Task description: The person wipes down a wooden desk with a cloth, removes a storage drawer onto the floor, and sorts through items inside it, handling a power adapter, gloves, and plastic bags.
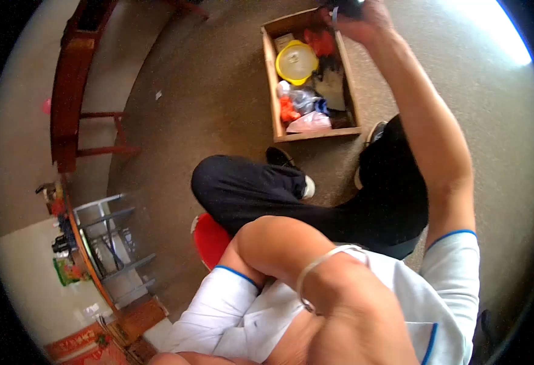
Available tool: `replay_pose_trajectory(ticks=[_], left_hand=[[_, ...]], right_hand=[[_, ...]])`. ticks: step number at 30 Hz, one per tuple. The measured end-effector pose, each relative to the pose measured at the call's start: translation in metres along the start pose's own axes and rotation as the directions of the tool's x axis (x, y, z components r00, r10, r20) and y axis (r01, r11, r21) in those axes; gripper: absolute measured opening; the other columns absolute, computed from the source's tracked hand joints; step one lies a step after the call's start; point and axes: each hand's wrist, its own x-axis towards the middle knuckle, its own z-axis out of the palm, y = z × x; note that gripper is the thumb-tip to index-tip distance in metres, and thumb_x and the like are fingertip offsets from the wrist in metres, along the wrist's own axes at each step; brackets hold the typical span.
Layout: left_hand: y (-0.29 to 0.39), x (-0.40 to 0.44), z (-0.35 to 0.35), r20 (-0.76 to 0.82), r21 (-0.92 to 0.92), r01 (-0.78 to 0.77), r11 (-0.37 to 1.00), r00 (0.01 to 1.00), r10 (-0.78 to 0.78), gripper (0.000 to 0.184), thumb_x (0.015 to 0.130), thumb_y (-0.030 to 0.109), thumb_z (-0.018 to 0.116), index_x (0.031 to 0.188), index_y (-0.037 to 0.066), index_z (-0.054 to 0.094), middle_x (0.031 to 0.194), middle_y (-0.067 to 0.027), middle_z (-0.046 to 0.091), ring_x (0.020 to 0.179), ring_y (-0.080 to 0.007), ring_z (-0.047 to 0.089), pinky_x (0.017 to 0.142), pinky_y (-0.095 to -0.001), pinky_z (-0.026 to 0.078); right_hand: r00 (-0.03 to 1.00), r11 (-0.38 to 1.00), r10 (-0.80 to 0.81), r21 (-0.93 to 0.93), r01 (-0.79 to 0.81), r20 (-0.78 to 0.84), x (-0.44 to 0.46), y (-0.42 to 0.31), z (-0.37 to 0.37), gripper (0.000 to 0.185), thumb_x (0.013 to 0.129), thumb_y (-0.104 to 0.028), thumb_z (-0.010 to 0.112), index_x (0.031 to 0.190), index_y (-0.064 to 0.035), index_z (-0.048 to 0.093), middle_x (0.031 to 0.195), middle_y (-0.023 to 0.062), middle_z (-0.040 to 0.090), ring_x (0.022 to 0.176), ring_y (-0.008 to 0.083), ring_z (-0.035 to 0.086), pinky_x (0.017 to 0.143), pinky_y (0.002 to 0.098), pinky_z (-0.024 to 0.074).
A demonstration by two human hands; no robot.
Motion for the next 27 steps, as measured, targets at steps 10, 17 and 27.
replay_pose_trajectory(ticks=[10,17,27], left_hand=[[0.007,-0.008,0.008,0.087,-0.025,0.052,0.998,0.995,-0.050,0.054,0.089,0.038,0.055,0.125,-0.002,0.049,0.124,-0.0222,0.053,0.118,-0.0331,0.049,0.101,-0.0459,0.035],[0.091,-0.068,0.005,-0.466,0.482,0.611,0.628,0.786,-0.407,0.056,0.087,0.038,0.058,0.124,-0.003,0.051,0.126,-0.0212,0.053,0.119,-0.0325,0.049,0.102,-0.0427,0.035],[0.153,-0.235,0.062,-0.461,-0.141,0.885,-0.445,0.339,0.820,0.042,0.091,0.016,0.051,0.128,-0.003,0.046,0.133,-0.0211,0.046,0.122,-0.0322,0.044,0.105,-0.0410,0.030]], right_hand=[[0.993,0.976,-0.066,-0.199,0.084,0.093,-0.028,0.003,0.030,0.030,0.081,-0.022,0.064,0.097,0.0016,0.058,0.089,0.0166,0.064,0.080,0.0298,0.062,0.071,0.0431,0.0518],[0.896,0.800,-0.220,-0.455,0.392,0.385,-0.085,-0.031,0.069,0.025,0.085,-0.019,0.061,0.103,-0.0022,0.058,0.093,0.0136,0.063,0.085,0.0250,0.063,0.071,0.0377,0.0527],[0.780,0.308,-0.610,-0.865,0.396,0.140,-0.136,-0.182,-0.165,0.030,0.075,-0.008,0.070,0.099,-0.0002,0.054,0.083,0.0090,0.063,0.071,0.0173,0.062,0.062,0.0301,0.0521]])
